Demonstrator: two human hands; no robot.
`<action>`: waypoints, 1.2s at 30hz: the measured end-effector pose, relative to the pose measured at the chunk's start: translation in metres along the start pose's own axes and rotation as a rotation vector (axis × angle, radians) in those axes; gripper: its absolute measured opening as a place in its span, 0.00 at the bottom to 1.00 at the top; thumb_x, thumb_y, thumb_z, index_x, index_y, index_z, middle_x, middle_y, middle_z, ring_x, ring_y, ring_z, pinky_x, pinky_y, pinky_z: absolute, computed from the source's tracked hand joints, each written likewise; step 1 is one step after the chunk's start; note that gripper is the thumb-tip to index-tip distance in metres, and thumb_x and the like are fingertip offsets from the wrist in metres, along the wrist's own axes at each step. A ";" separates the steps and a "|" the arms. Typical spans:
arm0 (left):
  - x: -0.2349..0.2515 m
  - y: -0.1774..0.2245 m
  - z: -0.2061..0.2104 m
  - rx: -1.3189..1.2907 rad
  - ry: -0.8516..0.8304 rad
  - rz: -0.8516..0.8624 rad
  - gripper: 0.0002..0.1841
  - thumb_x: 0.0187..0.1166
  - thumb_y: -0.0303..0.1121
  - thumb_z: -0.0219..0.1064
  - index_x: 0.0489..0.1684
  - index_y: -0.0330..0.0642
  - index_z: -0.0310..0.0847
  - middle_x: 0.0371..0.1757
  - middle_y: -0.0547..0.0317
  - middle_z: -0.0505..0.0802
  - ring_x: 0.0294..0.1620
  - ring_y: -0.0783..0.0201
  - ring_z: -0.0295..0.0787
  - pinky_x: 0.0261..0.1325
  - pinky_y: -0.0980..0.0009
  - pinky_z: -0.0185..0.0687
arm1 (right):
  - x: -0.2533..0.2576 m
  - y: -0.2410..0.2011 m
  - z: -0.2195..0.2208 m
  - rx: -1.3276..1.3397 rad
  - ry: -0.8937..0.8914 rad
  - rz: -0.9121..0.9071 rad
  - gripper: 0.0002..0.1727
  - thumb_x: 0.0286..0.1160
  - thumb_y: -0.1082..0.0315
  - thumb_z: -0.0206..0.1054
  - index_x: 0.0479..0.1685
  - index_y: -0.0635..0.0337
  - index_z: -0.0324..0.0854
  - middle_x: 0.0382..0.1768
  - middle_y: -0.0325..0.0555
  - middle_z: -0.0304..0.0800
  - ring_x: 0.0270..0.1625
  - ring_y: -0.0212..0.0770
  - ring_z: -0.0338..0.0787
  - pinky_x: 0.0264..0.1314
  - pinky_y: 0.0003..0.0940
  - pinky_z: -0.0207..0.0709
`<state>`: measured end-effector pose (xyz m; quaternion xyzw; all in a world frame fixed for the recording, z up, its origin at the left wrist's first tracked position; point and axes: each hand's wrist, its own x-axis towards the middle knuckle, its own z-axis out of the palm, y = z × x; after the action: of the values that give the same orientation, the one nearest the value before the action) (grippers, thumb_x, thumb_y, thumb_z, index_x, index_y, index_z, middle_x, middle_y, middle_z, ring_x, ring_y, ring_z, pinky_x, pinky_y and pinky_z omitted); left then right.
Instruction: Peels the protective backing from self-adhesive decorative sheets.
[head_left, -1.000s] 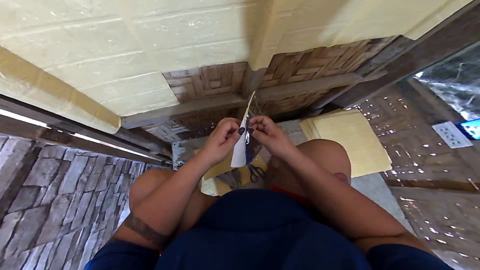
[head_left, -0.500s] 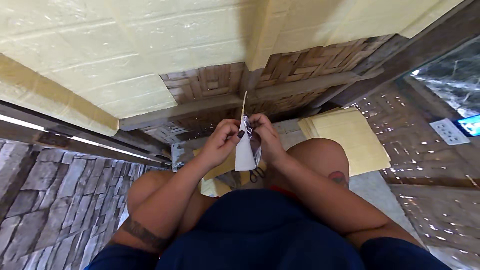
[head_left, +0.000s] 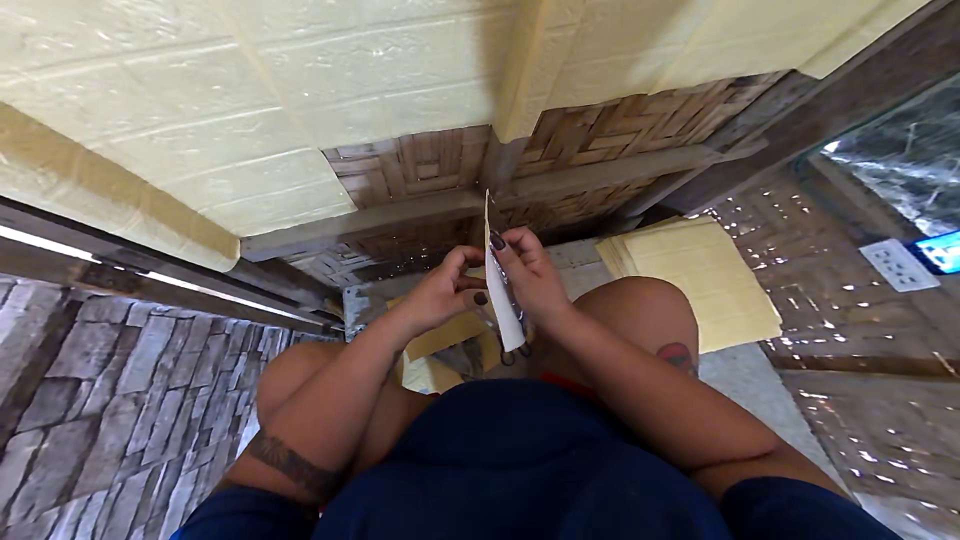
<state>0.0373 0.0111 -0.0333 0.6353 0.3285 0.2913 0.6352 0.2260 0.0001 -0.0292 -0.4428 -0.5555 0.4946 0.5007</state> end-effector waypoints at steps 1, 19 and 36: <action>0.000 0.000 0.000 0.017 0.025 0.013 0.40 0.69 0.60 0.71 0.76 0.45 0.65 0.68 0.60 0.84 0.58 0.68 0.89 0.58 0.64 0.88 | -0.001 0.000 -0.001 -0.042 -0.002 -0.009 0.06 0.90 0.67 0.55 0.53 0.58 0.75 0.36 0.36 0.84 0.32 0.25 0.84 0.35 0.23 0.82; 0.001 0.004 -0.004 0.312 0.249 0.020 0.10 0.90 0.35 0.59 0.51 0.38 0.78 0.39 0.54 0.88 0.37 0.66 0.87 0.45 0.64 0.87 | -0.007 0.008 -0.011 -0.500 -0.083 -0.064 0.14 0.92 0.64 0.50 0.55 0.66 0.77 0.32 0.48 0.84 0.32 0.38 0.86 0.37 0.39 0.83; 0.003 0.006 0.001 0.355 0.201 0.003 0.12 0.91 0.38 0.57 0.54 0.38 0.78 0.43 0.53 0.90 0.40 0.65 0.90 0.49 0.62 0.88 | -0.006 0.000 -0.005 -0.539 -0.099 -0.016 0.18 0.91 0.72 0.48 0.74 0.65 0.66 0.53 0.56 0.88 0.47 0.44 0.92 0.52 0.44 0.87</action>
<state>0.0403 0.0126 -0.0274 0.7054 0.4356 0.2920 0.4769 0.2320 -0.0048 -0.0298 -0.5308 -0.6944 0.3460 0.3411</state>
